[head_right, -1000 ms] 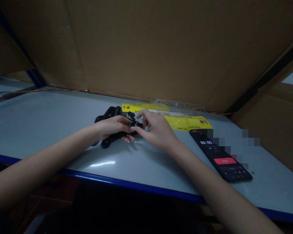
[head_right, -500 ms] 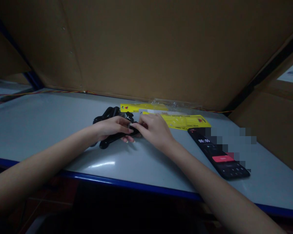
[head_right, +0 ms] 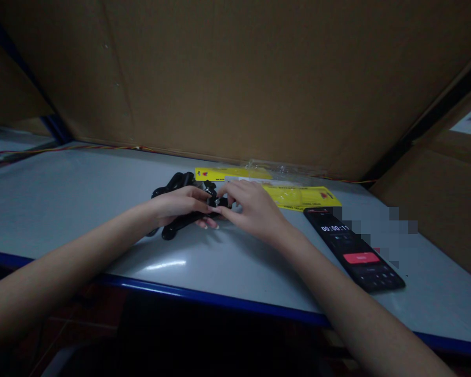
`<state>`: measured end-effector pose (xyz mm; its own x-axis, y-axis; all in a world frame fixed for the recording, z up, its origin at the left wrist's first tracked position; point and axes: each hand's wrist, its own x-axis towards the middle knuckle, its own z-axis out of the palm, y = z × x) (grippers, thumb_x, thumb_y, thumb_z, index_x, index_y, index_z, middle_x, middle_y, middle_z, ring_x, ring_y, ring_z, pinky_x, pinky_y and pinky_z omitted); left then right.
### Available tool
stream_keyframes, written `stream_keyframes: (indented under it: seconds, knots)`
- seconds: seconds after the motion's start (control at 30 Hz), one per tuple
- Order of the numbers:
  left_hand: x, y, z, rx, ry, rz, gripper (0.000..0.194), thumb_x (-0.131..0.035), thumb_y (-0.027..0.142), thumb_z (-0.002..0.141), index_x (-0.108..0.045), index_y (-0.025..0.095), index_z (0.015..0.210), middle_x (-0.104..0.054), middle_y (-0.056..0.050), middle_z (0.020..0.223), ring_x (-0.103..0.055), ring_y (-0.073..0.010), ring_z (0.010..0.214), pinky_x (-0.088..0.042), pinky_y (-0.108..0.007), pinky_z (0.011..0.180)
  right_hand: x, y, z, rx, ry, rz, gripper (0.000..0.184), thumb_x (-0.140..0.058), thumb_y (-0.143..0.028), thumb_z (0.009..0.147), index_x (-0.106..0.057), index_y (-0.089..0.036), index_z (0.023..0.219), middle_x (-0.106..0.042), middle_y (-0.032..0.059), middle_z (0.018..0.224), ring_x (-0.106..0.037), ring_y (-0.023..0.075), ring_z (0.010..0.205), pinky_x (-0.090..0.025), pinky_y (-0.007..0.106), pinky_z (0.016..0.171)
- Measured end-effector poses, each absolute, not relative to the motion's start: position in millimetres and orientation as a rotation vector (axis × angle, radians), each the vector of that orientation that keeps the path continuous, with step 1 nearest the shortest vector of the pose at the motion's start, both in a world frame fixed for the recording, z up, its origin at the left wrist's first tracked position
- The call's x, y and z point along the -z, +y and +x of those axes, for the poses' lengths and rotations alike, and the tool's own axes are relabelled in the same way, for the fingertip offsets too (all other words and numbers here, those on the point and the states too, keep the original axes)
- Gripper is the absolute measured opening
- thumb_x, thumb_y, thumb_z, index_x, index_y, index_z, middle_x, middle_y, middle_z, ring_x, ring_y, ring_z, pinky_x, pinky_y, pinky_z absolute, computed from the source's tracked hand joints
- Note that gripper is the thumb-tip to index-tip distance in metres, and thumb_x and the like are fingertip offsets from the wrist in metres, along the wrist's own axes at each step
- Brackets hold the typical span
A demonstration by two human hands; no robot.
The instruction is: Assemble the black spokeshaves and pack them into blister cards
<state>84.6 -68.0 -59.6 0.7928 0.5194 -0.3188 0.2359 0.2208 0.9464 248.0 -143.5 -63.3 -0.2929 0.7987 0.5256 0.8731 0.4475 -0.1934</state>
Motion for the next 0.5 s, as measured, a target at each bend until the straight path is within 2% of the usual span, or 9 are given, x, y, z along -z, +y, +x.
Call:
stream_keyframes:
  seconds: [0.07, 0.17, 0.3, 0.4, 0.5]
  knots:
    - [60.4, -67.5, 84.9, -0.221, 0.676, 1.367, 0.013, -0.049, 0.002, 0.073, -0.055, 0.007, 0.083, -0.064, -0.008, 0.071, -0.065, -0.0142, 0.062, -0.050, -0.028, 0.066, 63.4, -143.4, 247.7, 0.263, -2.176, -1.414, 0.019, -0.056, -0.037, 0.078, -0.057, -0.019, 0.078, -0.057, 0.0019, 0.070, -0.049, 0.0156, 0.070, -0.031, 0.028, 0.066]
    - [61.5, -67.6, 85.3, -0.223, 0.656, 1.370, 0.016, -0.050, 0.003, 0.073, -0.056, 0.006, 0.087, -0.064, -0.007, 0.071, -0.065, -0.0139, 0.062, -0.050, -0.028, 0.067, 68.2, -142.3, 243.6, 0.302, -2.152, -1.472, 0.025, -0.048, -0.036, 0.083, -0.054, -0.018, 0.067, -0.055, 0.0014, 0.064, -0.048, 0.0146, 0.066, -0.029, 0.028, 0.065]
    - [62.1, -68.8, 85.3, -0.207, 0.646, 1.383, 0.017, -0.051, 0.003, 0.074, -0.056, 0.005, 0.090, -0.063, -0.007, 0.069, -0.065, -0.0140, 0.063, -0.050, -0.027, 0.067, 75.9, -139.9, 238.2, 0.130, -2.003, -1.558, 0.029, -0.044, -0.032, 0.085, -0.050, -0.018, 0.059, -0.052, -0.0007, 0.057, -0.044, 0.0116, 0.056, -0.027, 0.026, 0.058]
    - [62.8, -68.3, 85.2, -0.208, 0.655, 1.371, 0.017, -0.053, 0.004, 0.073, -0.057, 0.006, 0.089, -0.064, -0.008, 0.074, -0.065, -0.0140, 0.063, -0.049, -0.027, 0.065, 76.1, -139.3, 239.8, -0.053, -1.904, -1.602, 0.028, -0.043, -0.030, 0.084, -0.049, -0.018, 0.060, -0.049, -0.0016, 0.054, -0.043, 0.0110, 0.053, -0.026, 0.025, 0.052]
    - [63.4, -66.6, 85.0, -0.209, 0.649, 1.345, 0.015, -0.053, 0.005, 0.073, -0.058, 0.006, 0.087, -0.065, -0.010, 0.080, -0.064, -0.0134, 0.063, -0.049, -0.025, 0.062, 69.9, -141.1, 245.9, -0.043, -1.897, -1.538, 0.011, -0.048, -0.026, 0.080, -0.054, -0.018, 0.076, -0.053, -0.0011, 0.061, -0.047, 0.0119, 0.057, -0.030, 0.024, 0.054]
